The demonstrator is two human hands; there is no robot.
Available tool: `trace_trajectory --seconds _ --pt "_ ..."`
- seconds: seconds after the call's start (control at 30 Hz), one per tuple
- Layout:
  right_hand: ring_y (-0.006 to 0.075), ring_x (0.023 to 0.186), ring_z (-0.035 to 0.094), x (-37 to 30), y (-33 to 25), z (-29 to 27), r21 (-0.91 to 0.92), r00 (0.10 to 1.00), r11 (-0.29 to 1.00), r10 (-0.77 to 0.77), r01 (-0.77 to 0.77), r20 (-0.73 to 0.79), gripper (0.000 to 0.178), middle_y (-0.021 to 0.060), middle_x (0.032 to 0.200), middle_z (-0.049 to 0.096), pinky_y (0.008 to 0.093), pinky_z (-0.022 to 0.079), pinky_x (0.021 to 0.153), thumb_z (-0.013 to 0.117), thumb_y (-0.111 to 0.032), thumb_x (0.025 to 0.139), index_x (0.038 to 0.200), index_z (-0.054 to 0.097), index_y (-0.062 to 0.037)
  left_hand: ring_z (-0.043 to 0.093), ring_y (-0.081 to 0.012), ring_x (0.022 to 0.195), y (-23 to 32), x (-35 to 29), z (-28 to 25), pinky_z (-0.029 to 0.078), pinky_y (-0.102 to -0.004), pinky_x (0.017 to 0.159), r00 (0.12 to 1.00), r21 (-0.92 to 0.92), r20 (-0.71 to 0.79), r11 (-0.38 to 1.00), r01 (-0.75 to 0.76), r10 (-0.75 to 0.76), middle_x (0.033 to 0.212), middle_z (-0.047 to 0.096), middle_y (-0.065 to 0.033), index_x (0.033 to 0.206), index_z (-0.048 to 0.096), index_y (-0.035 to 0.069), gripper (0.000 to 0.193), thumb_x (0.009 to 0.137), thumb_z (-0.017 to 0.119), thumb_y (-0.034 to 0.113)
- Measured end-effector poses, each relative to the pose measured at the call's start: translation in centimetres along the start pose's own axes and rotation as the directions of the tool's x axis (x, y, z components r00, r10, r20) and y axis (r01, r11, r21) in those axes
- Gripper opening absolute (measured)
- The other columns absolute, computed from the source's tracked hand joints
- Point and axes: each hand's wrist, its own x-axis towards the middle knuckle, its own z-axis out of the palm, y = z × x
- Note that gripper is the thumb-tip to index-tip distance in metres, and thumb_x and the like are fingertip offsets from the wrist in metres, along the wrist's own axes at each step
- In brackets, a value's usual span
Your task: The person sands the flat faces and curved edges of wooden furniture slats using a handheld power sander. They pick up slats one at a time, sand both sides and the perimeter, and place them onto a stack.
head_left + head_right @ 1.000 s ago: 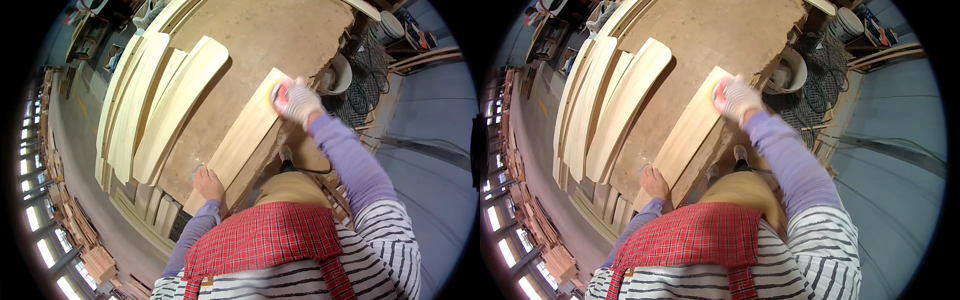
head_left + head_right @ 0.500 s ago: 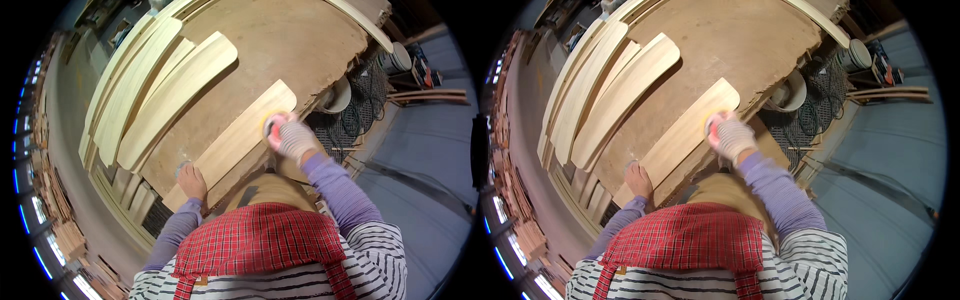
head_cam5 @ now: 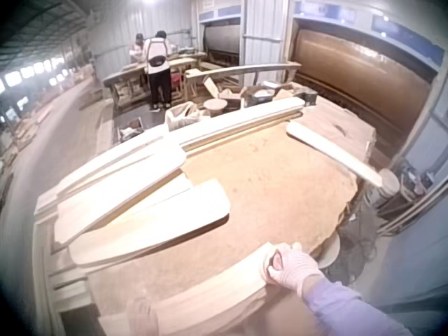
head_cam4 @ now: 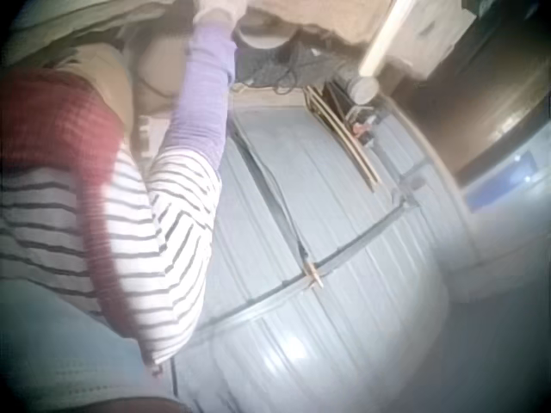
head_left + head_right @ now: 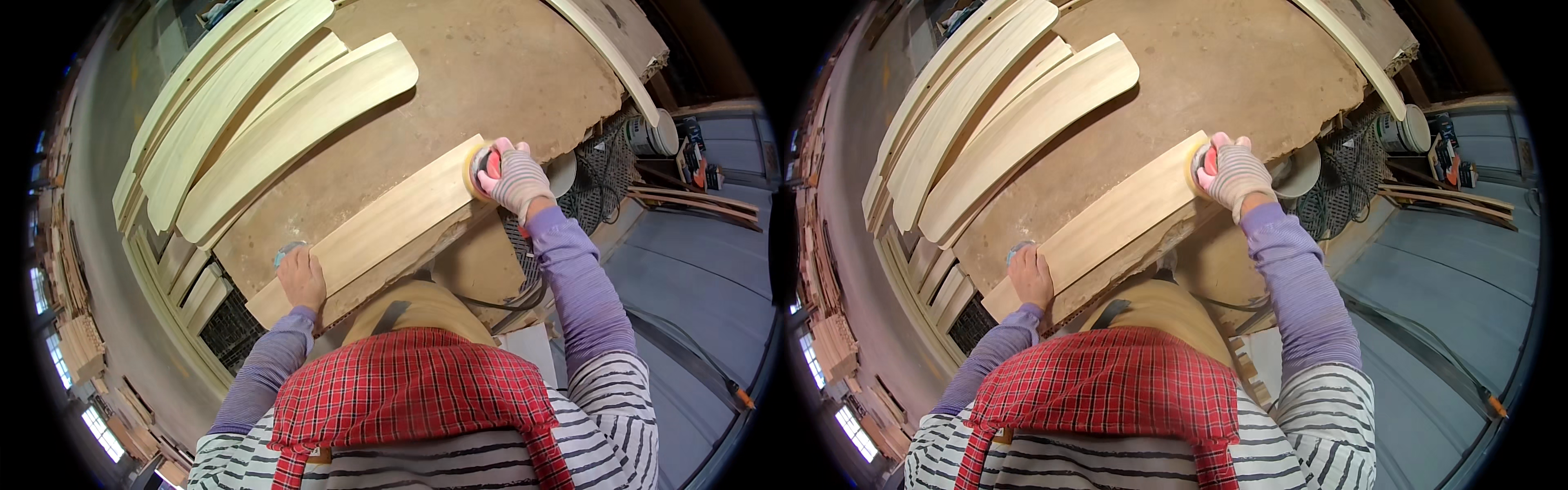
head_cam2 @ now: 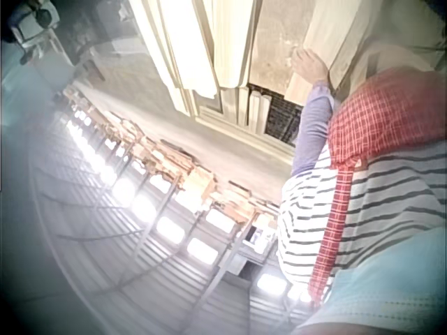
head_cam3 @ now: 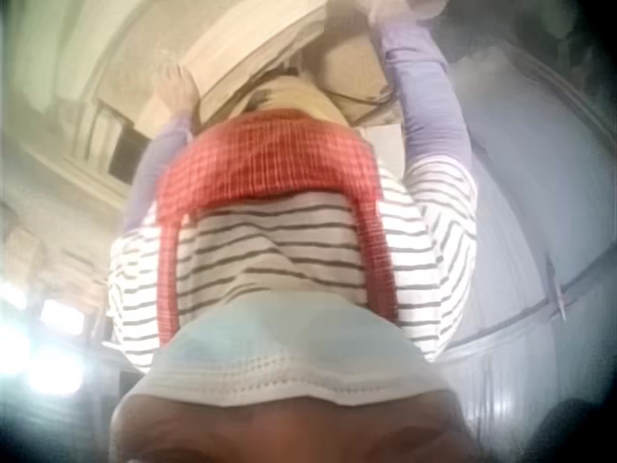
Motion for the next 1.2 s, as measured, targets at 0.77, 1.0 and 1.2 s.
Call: trace_trajectory --seconds 0.77,1.0,1.2 --pt "0.0388 0.113 0.061 -3.8 -14.3 9.2 0.262 0.882 0.901 -0.407 0.346 0.235 0.031 0.0202 0.129 0.054 0.0491 0.053 0.092 0.062 -0.024 0.088 0.118 0.061 -0.0169 0.054 -0.0352 0.113 -0.3 0.2 0.5 0.038 -0.0476 0.098 0.999 0.025 -0.039 0.999 -0.025 0.026 0.119 0.060 -0.0154 0.118 0.061 0.006 0.029 0.093 0.054 0.018" --pt "0.0386 0.101 0.065 4.4 -1.5 2.7 0.297 0.987 0.955 0.069 -0.024 -0.143 0.047 0.0224 0.123 0.052 0.0441 0.055 0.089 0.069 -0.036 0.085 0.124 0.056 -0.0147 0.054 -0.0329 0.111 -0.3 0.1 0.3 0.038 -0.0469 0.096 0.997 0.016 -0.066 0.999 -0.042 0.043 0.118 0.060 -0.0123 0.115 0.062 0.009 0.026 0.092 0.056 0.018" --pt "0.0372 0.102 0.064 0.8 -5.2 6.5 0.087 0.992 0.988 -0.124 0.126 -0.028 0.038 0.0191 0.119 0.054 0.0453 0.056 0.087 0.064 -0.031 0.088 0.120 0.054 -0.0128 0.054 -0.0368 0.113 0.5 0.8 -0.1 0.039 -0.0483 0.098 0.999 0.000 -0.017 1.000 -0.028 0.028 0.118 0.061 -0.0161 0.115 0.060 0.004 0.026 0.094 0.053 0.019"
